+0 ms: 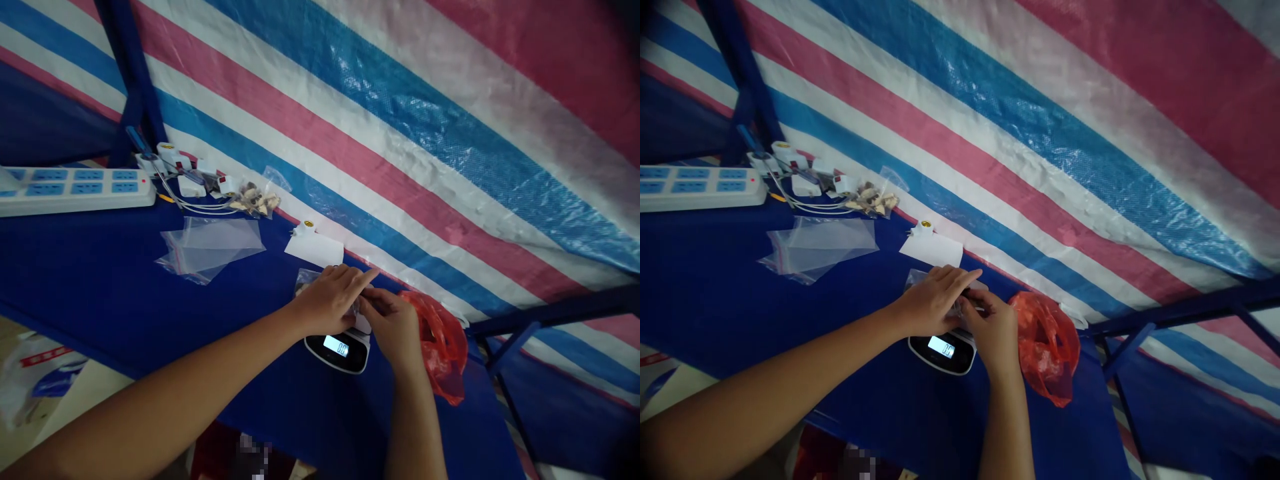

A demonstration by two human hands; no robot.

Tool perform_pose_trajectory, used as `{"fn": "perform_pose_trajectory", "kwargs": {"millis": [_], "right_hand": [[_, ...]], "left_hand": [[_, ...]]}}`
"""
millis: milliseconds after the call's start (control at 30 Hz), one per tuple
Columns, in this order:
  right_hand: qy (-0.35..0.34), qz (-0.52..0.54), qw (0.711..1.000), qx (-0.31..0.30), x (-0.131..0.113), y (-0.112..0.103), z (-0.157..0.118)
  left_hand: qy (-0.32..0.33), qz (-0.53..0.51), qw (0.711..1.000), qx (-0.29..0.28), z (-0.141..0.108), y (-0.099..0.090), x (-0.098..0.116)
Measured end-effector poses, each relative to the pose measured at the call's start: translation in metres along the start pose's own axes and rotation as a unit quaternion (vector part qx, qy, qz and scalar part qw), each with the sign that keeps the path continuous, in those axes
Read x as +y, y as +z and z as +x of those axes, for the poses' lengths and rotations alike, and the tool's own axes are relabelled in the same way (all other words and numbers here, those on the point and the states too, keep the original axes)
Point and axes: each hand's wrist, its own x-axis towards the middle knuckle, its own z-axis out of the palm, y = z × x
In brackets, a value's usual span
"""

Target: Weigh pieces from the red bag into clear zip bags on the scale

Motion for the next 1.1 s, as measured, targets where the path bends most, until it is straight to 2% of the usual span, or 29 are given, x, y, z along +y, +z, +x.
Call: {"fn": "perform_pose_trajectory", "kwargs": {"millis": [100, 167, 333, 433, 500, 633, 700, 767, 867, 933, 1033, 1100], "right_hand": [[-0.066, -0.045, 0.993, -0.086, -0.005, -0.004, -0.003], [-0.088, -0.069, 0.988, -0.111, -0.007, -0.005, -0.003], [-0.028, -0.082, 0.996, -0.025, -0.004, 0.001, -0.002], [-0.033, -0.084, 0.996, -0.014, -0.002, 0.004, -0.002], [-0.041, -0.053, 0.997, -0.045, -0.004, 0.004, -0.003], [-0.046, 0.057, 0.987, -0.144, -0.011, 0.001, -0.006], [-0.03, 0.086, 0.983, -0.16, -0.014, 0.002, -0.006], [-0.009, 0.097, 0.987, -0.129, -0.013, 0.002, -0.004], [0.035, 0.129, 0.991, -0.028, -0.005, -0.002, 0.002], [0.08, 0.135, 0.987, 0.019, 0.006, -0.01, 0.008], [0.143, 0.109, 0.981, 0.065, 0.023, -0.023, 0.015], [0.165, 0.105, 0.977, 0.089, 0.03, -0.03, 0.017]], "left_hand": [[0.013, 0.023, 1.0, -0.009, 0.0, -0.002, 0.0], [0.018, 0.032, 0.999, -0.014, 0.0, -0.003, -0.001], [0.023, 0.045, 0.999, -0.015, 0.001, -0.004, 0.0], [0.027, 0.043, 0.999, -0.018, 0.001, -0.004, 0.001], [0.028, 0.036, 0.999, -0.021, 0.002, -0.005, 0.002], [0.03, 0.026, 0.999, -0.023, 0.002, -0.006, 0.002], [0.033, 0.003, 0.999, -0.023, 0.002, -0.009, 0.002], [0.03, -0.042, 0.999, -0.005, 0.003, -0.013, -0.001], [0.007, -0.098, 0.995, 0.035, 0.004, -0.023, -0.012], [-0.025, -0.099, 0.993, 0.063, 0.005, -0.028, -0.024], [-0.118, -0.051, 0.986, 0.109, 0.005, -0.031, -0.04], [-0.188, -0.029, 0.977, 0.091, 0.004, -0.029, -0.046]]}}
